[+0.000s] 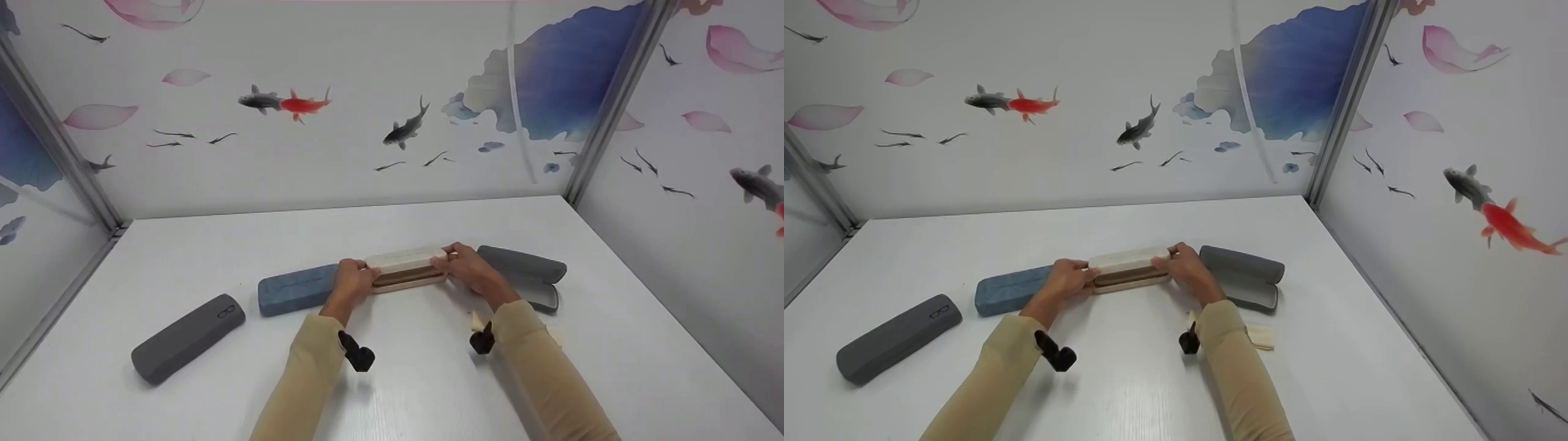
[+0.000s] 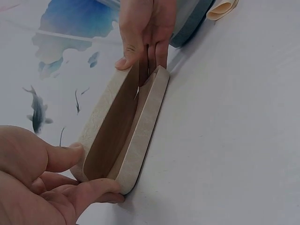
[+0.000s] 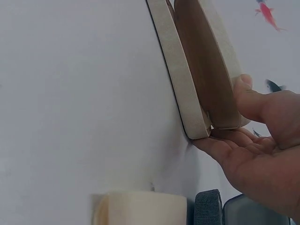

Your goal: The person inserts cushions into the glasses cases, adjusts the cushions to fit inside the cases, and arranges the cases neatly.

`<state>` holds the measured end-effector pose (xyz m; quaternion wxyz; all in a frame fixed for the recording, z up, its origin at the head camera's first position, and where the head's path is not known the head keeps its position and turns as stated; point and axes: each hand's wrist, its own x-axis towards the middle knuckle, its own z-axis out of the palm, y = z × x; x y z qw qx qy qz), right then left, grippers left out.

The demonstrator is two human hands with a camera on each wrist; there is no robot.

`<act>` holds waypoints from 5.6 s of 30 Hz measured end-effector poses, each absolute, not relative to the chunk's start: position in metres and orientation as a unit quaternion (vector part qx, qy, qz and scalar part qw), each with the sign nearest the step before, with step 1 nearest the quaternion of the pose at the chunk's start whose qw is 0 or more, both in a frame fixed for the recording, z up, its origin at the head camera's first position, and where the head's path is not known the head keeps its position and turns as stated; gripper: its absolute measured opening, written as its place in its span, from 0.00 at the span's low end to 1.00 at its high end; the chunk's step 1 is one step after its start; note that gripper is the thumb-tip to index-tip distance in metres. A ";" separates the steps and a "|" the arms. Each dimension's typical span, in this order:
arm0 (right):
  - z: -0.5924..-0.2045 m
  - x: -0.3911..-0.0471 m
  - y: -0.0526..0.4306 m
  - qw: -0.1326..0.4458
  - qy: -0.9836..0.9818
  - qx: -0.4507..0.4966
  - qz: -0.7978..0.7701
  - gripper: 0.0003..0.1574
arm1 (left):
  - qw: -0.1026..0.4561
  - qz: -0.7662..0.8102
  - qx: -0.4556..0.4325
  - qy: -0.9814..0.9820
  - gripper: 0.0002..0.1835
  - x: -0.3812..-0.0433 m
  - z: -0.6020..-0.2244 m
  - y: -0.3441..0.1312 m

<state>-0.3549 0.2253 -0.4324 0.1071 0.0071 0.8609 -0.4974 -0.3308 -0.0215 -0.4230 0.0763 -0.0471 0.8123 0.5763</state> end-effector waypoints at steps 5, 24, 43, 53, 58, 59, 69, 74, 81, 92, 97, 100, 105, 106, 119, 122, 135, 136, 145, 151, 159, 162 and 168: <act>-0.433 -0.354 0.226 0.102 0.864 -0.005 -0.492 0.35 | 0.066 0.565 -0.043 0.822 0.19 -0.330 -0.424 -0.021; -0.446 -0.351 0.222 0.071 0.857 0.004 -0.511 0.28 | 0.032 0.501 -0.065 0.862 0.21 -0.334 -0.429 -0.018; -0.421 -0.331 0.217 0.072 0.870 0.048 -0.486 0.34 | -0.067 0.478 0.008 0.876 0.22 -0.315 -0.418 -0.010; -0.406 -0.305 0.238 0.012 0.893 0.036 -0.449 0.24 | -0.094 0.454 0.043 0.885 0.21 -0.297 -0.391 0.010; -0.398 -0.289 0.255 -0.020 0.896 0.015 -0.444 0.20 | -0.086 0.462 0.062 0.881 0.19 -0.290 -0.384 0.024; -0.397 -0.286 0.259 -0.028 0.896 0.014 -0.442 0.20 | -0.084 0.464 0.066 0.879 0.19 -0.290 -0.384 0.028; -0.391 -0.258 0.309 -0.050 0.896 -0.001 -0.442 0.19 | -0.075 0.503 0.092 0.856 0.14 -0.288 -0.391 0.055; -0.393 -0.249 0.328 -0.048 0.901 0.005 -0.432 0.20 | -0.062 0.518 0.095 0.848 0.13 -0.287 -0.398 0.072; -0.401 -0.236 0.344 -0.010 0.913 0.019 -0.407 0.19 | -0.037 0.515 0.104 0.850 0.13 -0.282 -0.406 0.094; -0.414 -0.232 0.359 0.042 0.924 0.017 -0.381 0.17 | 0.045 0.498 0.076 0.863 0.17 -0.280 -0.439 0.105; -0.415 -0.228 0.363 0.091 0.929 0.015 -0.359 0.17 | 0.040 0.482 0.083 0.871 0.15 -0.279 -0.443 0.110; -0.416 -0.225 0.364 0.113 0.929 0.021 -0.352 0.17 | 0.049 0.468 0.095 0.877 0.16 -0.277 -0.443 0.115; -0.416 -0.223 0.367 0.140 0.928 0.035 -0.345 0.20 | 0.079 0.439 0.098 0.889 0.17 -0.274 -0.443 0.126; -0.416 -0.222 0.368 0.144 0.928 0.037 -0.343 0.20 | 0.079 0.433 0.099 0.893 0.17 -0.274 -0.444 0.127; -0.424 -0.224 0.372 0.164 0.927 0.059 -0.332 0.14 | 0.051 0.386 0.127 0.912 0.07 -0.272 -0.450 0.133; -0.426 -0.226 0.372 0.167 0.927 0.059 -0.331 0.11 | 0.052 0.389 0.125 0.911 0.06 -0.271 -0.450 0.133; -0.404 -0.238 0.380 0.156 0.910 0.021 -0.384 0.14 | 0.126 0.488 0.094 0.858 0.06 -0.287 -0.430 0.126; -0.403 -0.239 0.380 0.154 0.909 0.024 -0.386 0.15 | 0.129 0.495 0.094 0.854 0.07 -0.288 -0.428 0.126; -0.398 -0.247 0.383 0.127 0.901 0.060 -0.409 0.22 | 0.128 0.536 0.082 0.830 0.07 -0.308 -0.416 0.133; -0.400 -0.252 0.382 0.092 0.893 0.104 -0.428 0.25 | 0.097 0.560 0.064 0.820 0.08 -0.318 -0.414 0.142; -0.403 -0.255 0.384 0.056 0.870 0.107 -0.478 0.26 | 0.066 0.537 0.072 0.838 0.10 -0.322 -0.415 0.149; -0.402 -0.259 0.383 0.051 0.866 0.109 -0.486 0.27 | 0.061 0.547 0.060 0.833 0.10 -0.325 -0.414 0.149; -0.402 -0.267 0.378 0.048 0.862 0.149 -0.482 0.27 | 0.046 0.553 0.050 0.830 0.09 -0.330 -0.415 0.151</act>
